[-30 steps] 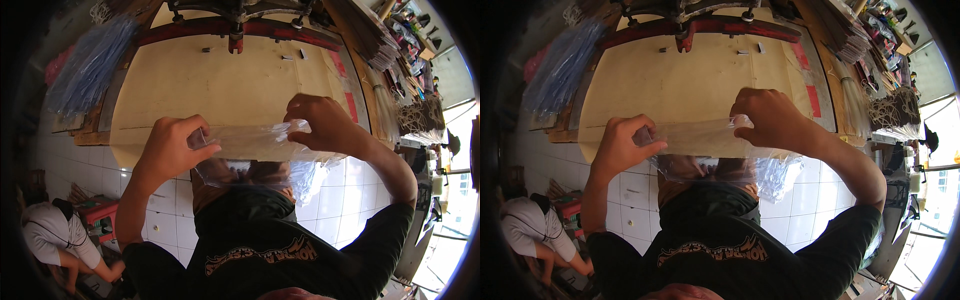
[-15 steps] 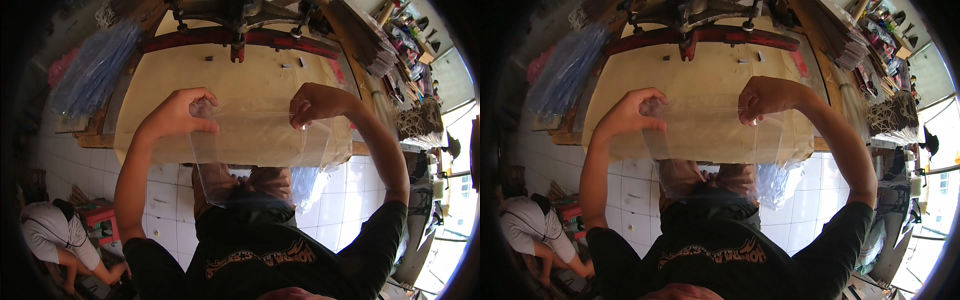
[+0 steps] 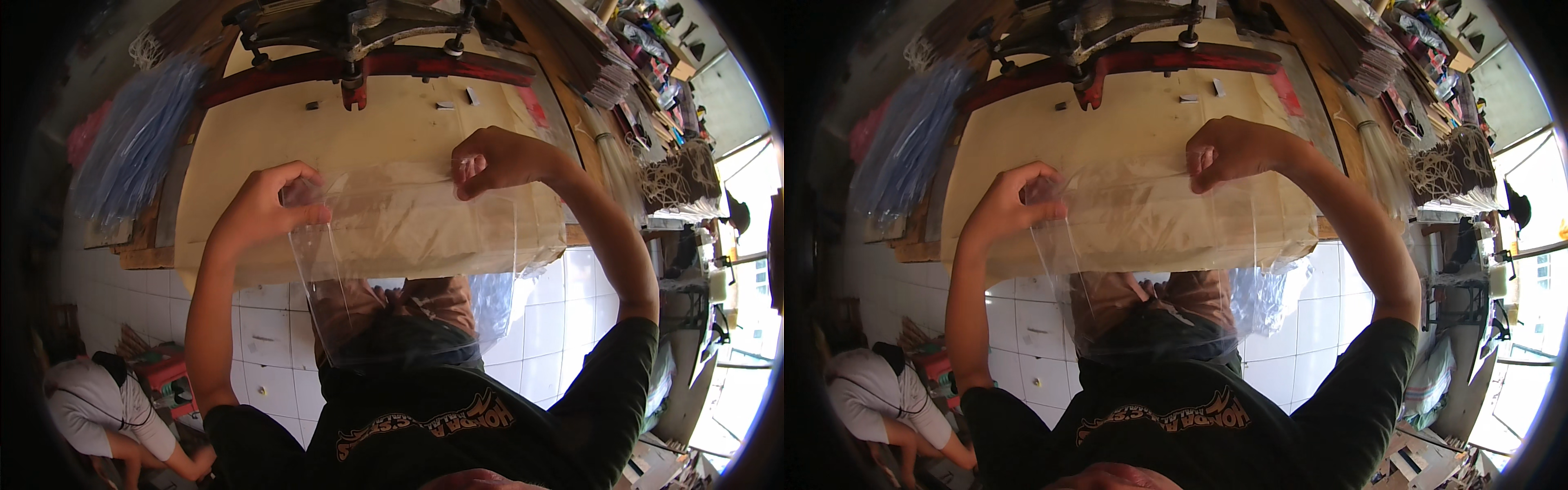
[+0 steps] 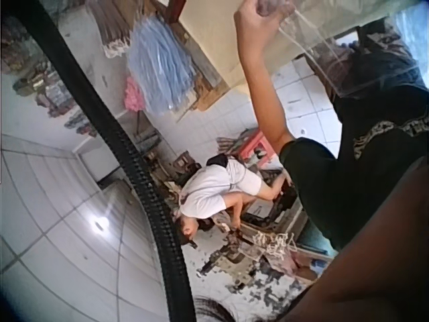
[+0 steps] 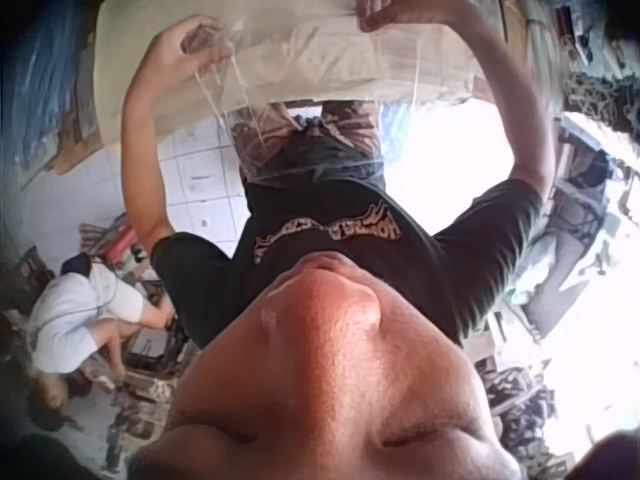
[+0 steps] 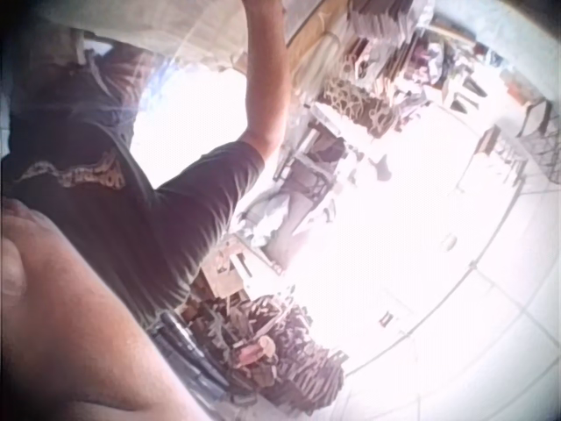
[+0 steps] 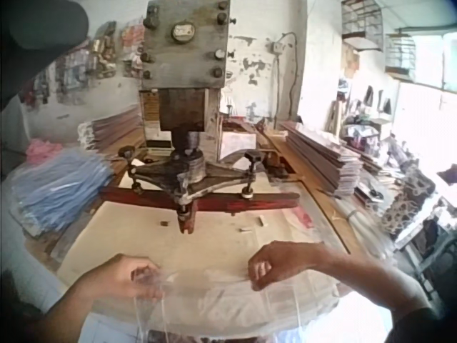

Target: The person positions a plastic sheet on a work surface, aligns a mechanical press arm, and then manipulates the sheet to form or seal a plastic bag using the machine.

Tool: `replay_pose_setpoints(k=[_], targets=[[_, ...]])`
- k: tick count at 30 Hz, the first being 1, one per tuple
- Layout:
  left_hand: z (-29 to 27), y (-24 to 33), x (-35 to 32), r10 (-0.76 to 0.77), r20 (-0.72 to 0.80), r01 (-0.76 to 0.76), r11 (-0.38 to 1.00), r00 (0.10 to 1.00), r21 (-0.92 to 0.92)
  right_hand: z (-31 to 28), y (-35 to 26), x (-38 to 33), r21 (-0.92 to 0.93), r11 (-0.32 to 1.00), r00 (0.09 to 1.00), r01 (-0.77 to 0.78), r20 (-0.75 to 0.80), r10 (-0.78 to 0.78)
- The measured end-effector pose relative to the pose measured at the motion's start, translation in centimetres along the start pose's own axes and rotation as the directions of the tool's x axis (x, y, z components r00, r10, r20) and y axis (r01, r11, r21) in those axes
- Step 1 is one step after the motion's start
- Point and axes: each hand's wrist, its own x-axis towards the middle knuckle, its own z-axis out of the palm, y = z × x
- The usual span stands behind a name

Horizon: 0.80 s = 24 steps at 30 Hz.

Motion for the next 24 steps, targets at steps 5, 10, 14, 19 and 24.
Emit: replay_pose_setpoints(k=[5,10,14,19,24], targets=[[0.7,-0.9,-0.3,0.121,-0.078,-0.121,0.993,0.990,0.006,0.7,1.0,-0.7,-0.036,0.998,0.982,-0.042,-0.186,0.035],[1.2,-0.7,-0.9,0.125,-0.115,-0.123,0.992,0.985,0.026,3.1,1.1,-2.5,-0.144,0.989,0.841,-0.042,-0.539,-0.042],[1.7,-0.4,-1.8,0.161,-0.175,-0.157,0.987,0.971,0.040,4.9,1.2,-3.7,-0.101,0.977,0.742,-0.188,-0.666,0.073],[2.6,-1.2,-1.8,0.198,-0.225,-0.195,0.980,0.954,0.038,5.5,4.1,-4.1,0.295,0.955,0.817,0.015,-0.554,0.159],[2.6,-1.2,-1.8,0.226,-0.245,-0.225,0.974,0.943,0.032,5.0,4.8,-4.9,0.573,0.809,0.892,0.135,-0.425,0.152]])
